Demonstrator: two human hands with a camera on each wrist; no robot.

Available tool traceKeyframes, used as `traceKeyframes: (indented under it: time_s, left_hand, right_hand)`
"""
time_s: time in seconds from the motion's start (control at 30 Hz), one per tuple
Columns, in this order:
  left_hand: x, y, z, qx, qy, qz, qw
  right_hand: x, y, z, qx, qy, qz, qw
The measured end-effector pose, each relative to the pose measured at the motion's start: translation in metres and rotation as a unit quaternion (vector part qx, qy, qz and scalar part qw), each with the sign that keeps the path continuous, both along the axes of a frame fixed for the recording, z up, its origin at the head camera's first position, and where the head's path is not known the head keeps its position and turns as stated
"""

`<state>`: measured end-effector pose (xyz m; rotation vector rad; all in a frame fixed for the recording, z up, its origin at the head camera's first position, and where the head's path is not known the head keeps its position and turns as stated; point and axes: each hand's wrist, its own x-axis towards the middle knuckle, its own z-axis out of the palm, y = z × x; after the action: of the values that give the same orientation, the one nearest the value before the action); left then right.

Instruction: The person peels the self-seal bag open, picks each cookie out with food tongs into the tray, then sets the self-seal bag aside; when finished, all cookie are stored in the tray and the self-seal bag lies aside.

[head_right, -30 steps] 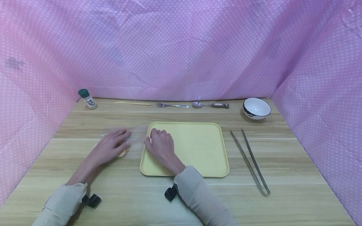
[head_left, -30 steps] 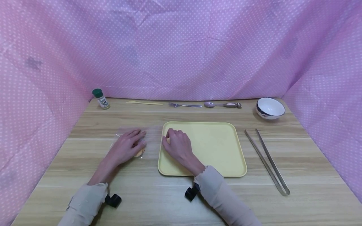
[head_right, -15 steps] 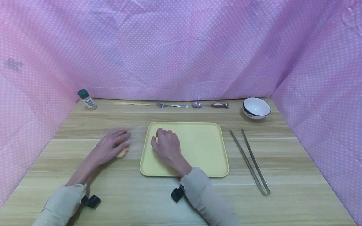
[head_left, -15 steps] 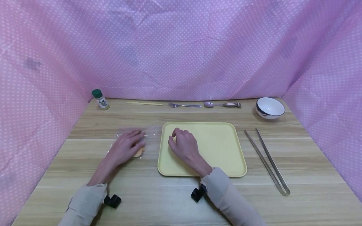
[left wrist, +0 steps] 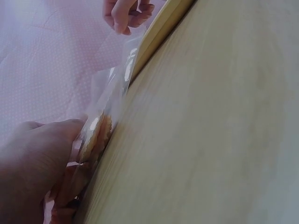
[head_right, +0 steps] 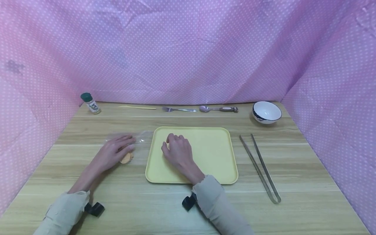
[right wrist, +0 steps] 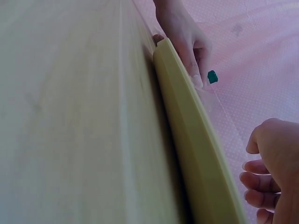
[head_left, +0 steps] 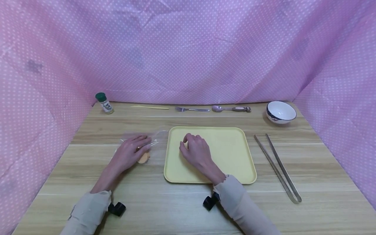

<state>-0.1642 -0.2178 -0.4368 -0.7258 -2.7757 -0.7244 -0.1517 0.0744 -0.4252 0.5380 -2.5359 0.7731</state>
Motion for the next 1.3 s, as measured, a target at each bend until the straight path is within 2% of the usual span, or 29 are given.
traceKeyframes:
  time_s: [0.33, 0.57, 0.83, 1.07, 1.3]
  left_hand:
    - [0.000, -0.001, 0.000, 0.005, 0.011, 0.000, 0.9999]
    - [0.001, -0.002, 0.002, 0.015, 0.014, -0.004, 0.9998]
    - [0.000, -0.005, 0.003, 0.022, 0.014, -0.008, 0.9996]
    - [0.000, -0.005, 0.004, 0.016, -0.012, -0.003, 0.9998]
    - [0.002, -0.006, 0.005, 0.020, -0.009, -0.008, 0.9997]
  right_hand:
    - [0.003, 0.017, 0.005, 0.007, -0.003, 0.002, 1.000]
    - [0.008, 0.040, 0.007, 0.006, -0.002, 0.000, 1.000]
    - [0.013, 0.071, 0.011, 0.001, 0.001, -0.025, 1.000]
    - [0.021, 0.103, 0.013, 0.007, -0.002, -0.054, 0.999]
    - [0.031, 0.132, 0.010, 0.004, 0.028, -0.077, 0.997]
